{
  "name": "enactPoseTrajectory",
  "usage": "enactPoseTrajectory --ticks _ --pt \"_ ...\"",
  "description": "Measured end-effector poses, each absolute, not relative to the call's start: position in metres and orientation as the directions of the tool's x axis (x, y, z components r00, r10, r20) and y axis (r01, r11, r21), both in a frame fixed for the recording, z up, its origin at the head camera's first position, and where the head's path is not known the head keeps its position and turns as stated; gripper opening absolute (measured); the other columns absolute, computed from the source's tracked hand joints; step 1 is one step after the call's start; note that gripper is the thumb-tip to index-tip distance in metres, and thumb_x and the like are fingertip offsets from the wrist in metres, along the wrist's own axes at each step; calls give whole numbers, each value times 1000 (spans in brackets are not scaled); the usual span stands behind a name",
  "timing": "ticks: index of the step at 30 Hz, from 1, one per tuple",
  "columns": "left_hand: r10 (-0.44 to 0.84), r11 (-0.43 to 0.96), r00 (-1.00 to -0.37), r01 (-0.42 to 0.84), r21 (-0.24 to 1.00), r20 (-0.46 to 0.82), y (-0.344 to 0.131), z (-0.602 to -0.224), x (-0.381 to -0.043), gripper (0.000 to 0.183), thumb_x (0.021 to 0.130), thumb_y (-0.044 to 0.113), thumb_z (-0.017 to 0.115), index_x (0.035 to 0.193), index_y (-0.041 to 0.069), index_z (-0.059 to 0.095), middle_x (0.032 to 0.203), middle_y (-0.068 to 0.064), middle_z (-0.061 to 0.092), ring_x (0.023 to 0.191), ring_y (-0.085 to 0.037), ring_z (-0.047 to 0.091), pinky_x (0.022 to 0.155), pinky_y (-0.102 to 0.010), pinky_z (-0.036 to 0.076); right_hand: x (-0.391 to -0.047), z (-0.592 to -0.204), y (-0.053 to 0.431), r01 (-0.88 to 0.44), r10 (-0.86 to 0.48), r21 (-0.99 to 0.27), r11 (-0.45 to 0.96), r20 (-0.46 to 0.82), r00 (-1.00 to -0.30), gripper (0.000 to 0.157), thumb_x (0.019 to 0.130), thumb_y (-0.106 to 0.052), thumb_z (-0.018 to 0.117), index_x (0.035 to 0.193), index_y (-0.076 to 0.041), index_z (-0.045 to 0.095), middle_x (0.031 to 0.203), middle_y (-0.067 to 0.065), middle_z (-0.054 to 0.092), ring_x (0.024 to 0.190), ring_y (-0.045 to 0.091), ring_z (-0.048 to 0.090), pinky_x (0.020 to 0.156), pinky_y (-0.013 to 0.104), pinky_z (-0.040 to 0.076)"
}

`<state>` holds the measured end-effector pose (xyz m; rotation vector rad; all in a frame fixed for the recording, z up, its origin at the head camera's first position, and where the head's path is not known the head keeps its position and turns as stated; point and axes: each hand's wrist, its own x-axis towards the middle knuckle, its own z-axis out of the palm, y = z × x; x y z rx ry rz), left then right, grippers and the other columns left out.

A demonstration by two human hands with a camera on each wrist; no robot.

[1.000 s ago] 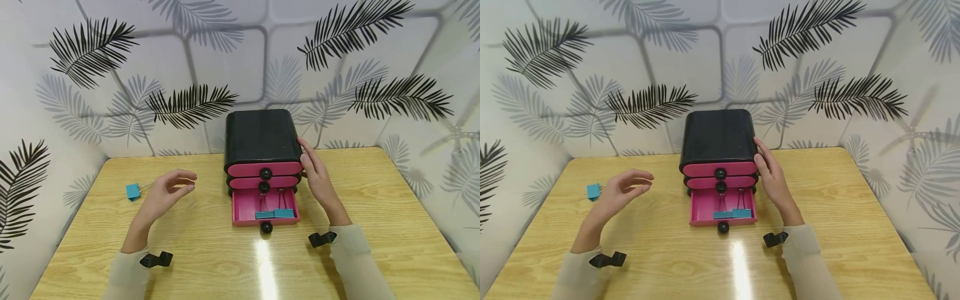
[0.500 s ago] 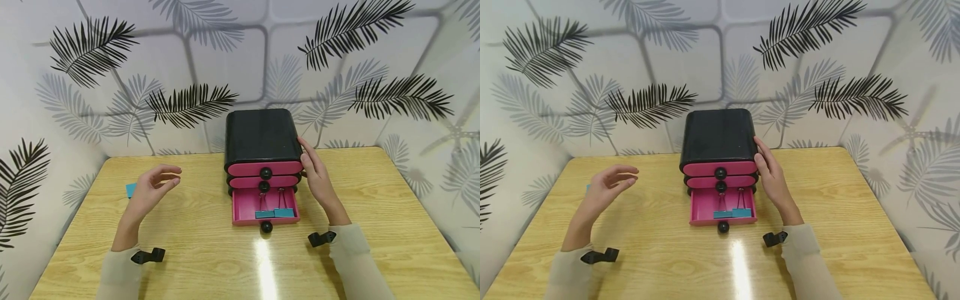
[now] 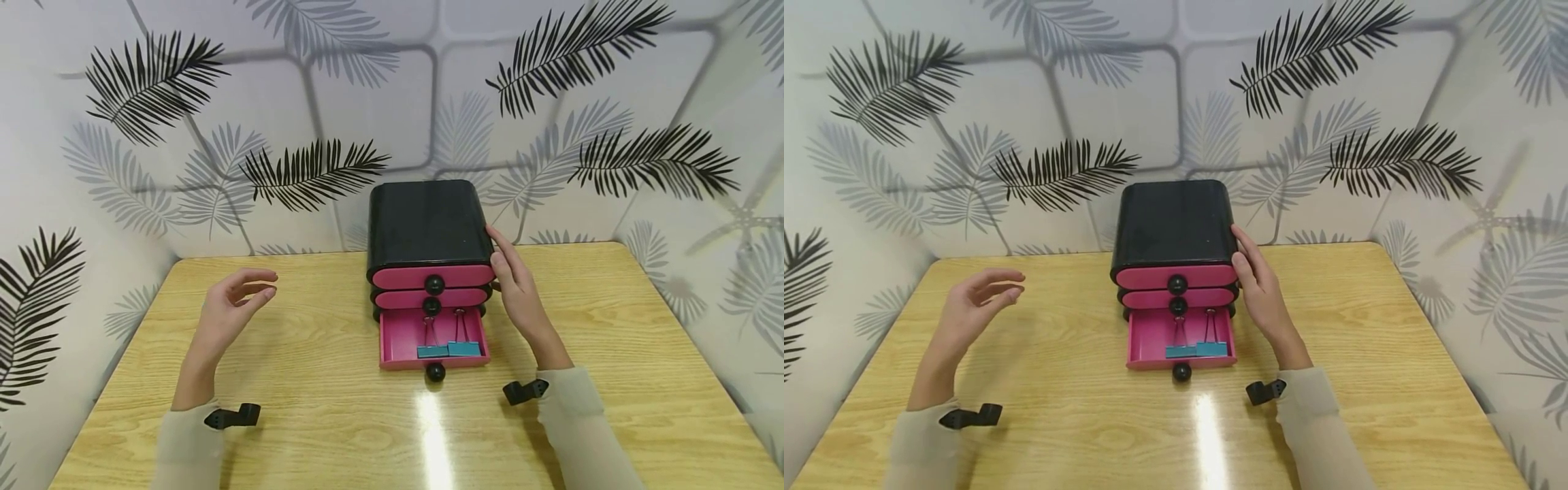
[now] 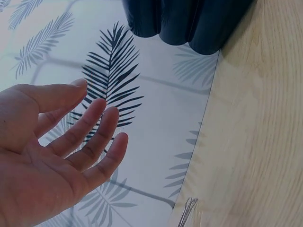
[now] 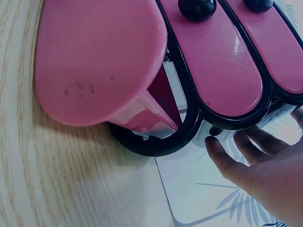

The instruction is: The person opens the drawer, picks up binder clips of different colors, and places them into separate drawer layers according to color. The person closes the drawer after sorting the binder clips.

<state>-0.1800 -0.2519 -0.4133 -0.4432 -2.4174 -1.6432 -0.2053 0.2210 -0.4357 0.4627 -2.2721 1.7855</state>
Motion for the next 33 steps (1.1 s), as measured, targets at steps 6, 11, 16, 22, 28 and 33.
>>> enactPoseTrajectory --ticks 6,11,16,22,28,33 --pt "94 338 -932 359 870 349 -263 -414 -179 27 100 5 67 125 -5 66 123 -17 66 109 -14 67 86 -19 56 -205 -437 221 -366 -110 -903 226 350 -930 48 113 -31 36 161 -32 35 158 7 42 119 21 57 89 27 55" --pt "38 365 -932 350 863 361 -271 -415 -180 26 99 5 68 123 -7 67 119 -15 68 107 -10 67 88 -16 54 -205 -436 221 -365 -112 -904 222 348 -931 48 113 -30 36 161 -33 34 158 7 42 120 22 57 90 27 55" --pt "-14 384 -930 334 861 367 -279 -419 -181 26 99 3 68 122 -9 66 114 -6 70 105 -9 67 87 -14 52 -205 -436 221 -367 -113 -905 214 350 -930 48 113 -30 36 161 -33 34 158 6 42 120 21 57 89 24 54" --pt "-111 411 -929 281 867 354 -286 -430 -184 28 98 2 67 124 -7 66 119 -3 67 105 -8 65 86 -13 51 -206 -437 222 -370 -116 -906 206 352 -929 48 113 -30 36 161 -32 35 157 8 43 119 20 58 88 26 55" --pt "-213 476 -919 198 857 331 -293 -441 -188 31 97 1 68 128 -4 66 131 -14 63 108 -4 59 87 -13 49 -206 -436 221 -372 -116 -907 198 356 -927 48 113 -30 37 161 -32 35 157 8 43 118 19 58 87 23 55" --pt "-277 498 -906 149 854 320 -299 -450 -191 32 96 -2 68 127 -5 66 132 -17 62 109 -1 55 89 -16 47 -206 -436 221 -369 -117 -908 199 352 -929 48 113 -31 36 161 -32 34 157 8 44 119 20 58 88 23 55"
